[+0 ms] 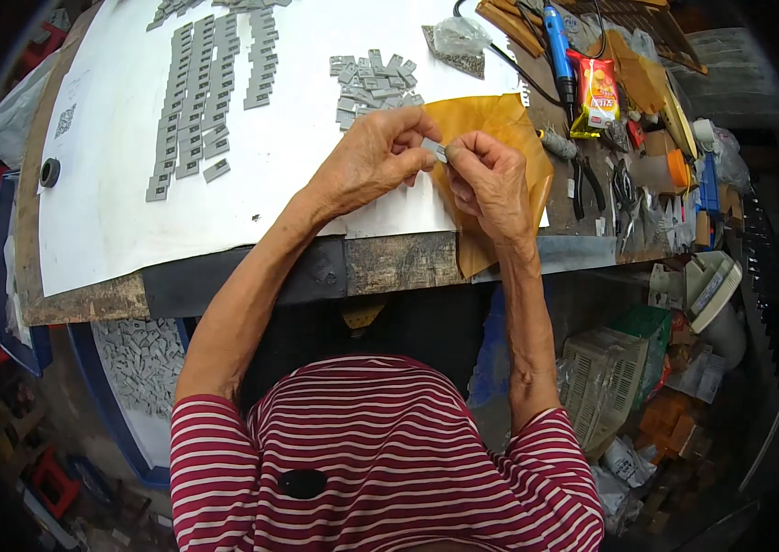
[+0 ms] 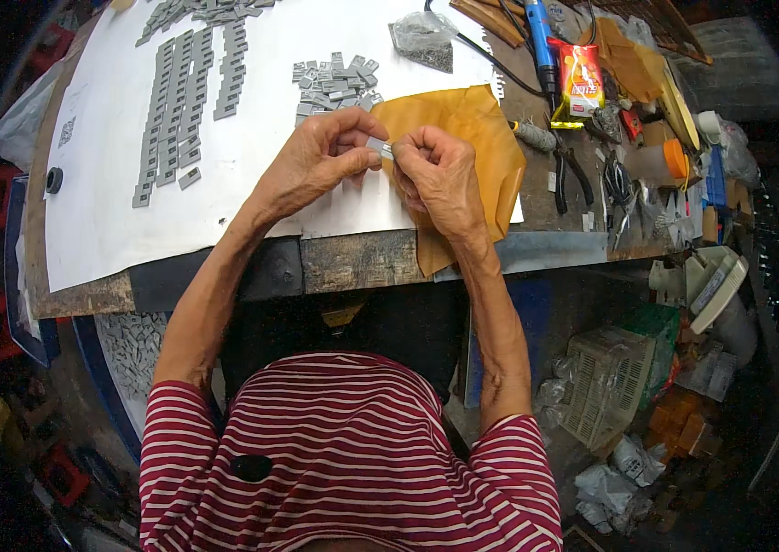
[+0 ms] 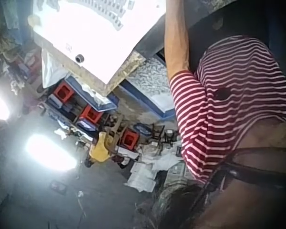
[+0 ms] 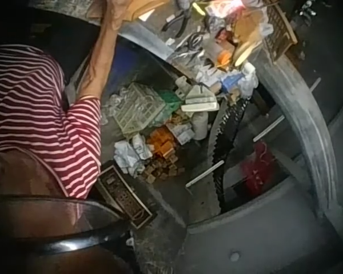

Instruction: Assembling small rectangular grey hardware components onto a sheet at a manufacturing workbench.

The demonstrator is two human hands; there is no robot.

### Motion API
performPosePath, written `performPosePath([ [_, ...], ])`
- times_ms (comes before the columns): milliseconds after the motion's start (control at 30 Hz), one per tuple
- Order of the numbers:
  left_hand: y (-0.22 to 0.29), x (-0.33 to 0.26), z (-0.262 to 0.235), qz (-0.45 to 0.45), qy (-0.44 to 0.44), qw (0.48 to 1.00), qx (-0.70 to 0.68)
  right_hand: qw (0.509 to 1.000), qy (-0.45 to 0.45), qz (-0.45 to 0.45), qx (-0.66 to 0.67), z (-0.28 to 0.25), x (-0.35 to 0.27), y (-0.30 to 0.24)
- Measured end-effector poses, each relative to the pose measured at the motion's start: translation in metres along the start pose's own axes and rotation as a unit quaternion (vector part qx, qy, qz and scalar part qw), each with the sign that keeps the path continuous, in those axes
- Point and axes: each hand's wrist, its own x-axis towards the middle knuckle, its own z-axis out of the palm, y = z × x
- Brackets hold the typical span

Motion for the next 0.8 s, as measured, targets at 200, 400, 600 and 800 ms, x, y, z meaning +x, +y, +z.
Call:
performPosePath([
  [200, 0.0011, -0.0011, 0.0028, 0.046, 0.024, 0.992, 0.114, 1.000, -0.004, 0.015, 0.011, -0.0055, -0.0004, 0.0003],
  [400, 0.0010, -0.0013, 0.0040, 0.068, 0.037, 0.988, 0.133, 0.999, -0.010, 0.003, 0.037, -0.0089, -0.0010, 0.0017],
  [600, 0.0013, -0.0015, 0.0028, 0.079, 0.046, 0.985, 0.144, 0.999, -0.008, 0.001, 0.047, -0.0065, -0.0002, 0.0007],
  [800, -0.0007, -0.0002, 0.0041, 0.102, 0.060, 0.979, 0.163, 0.999, -0.020, -0.014, 0.038, -0.0082, 0.0023, 0.0044],
])
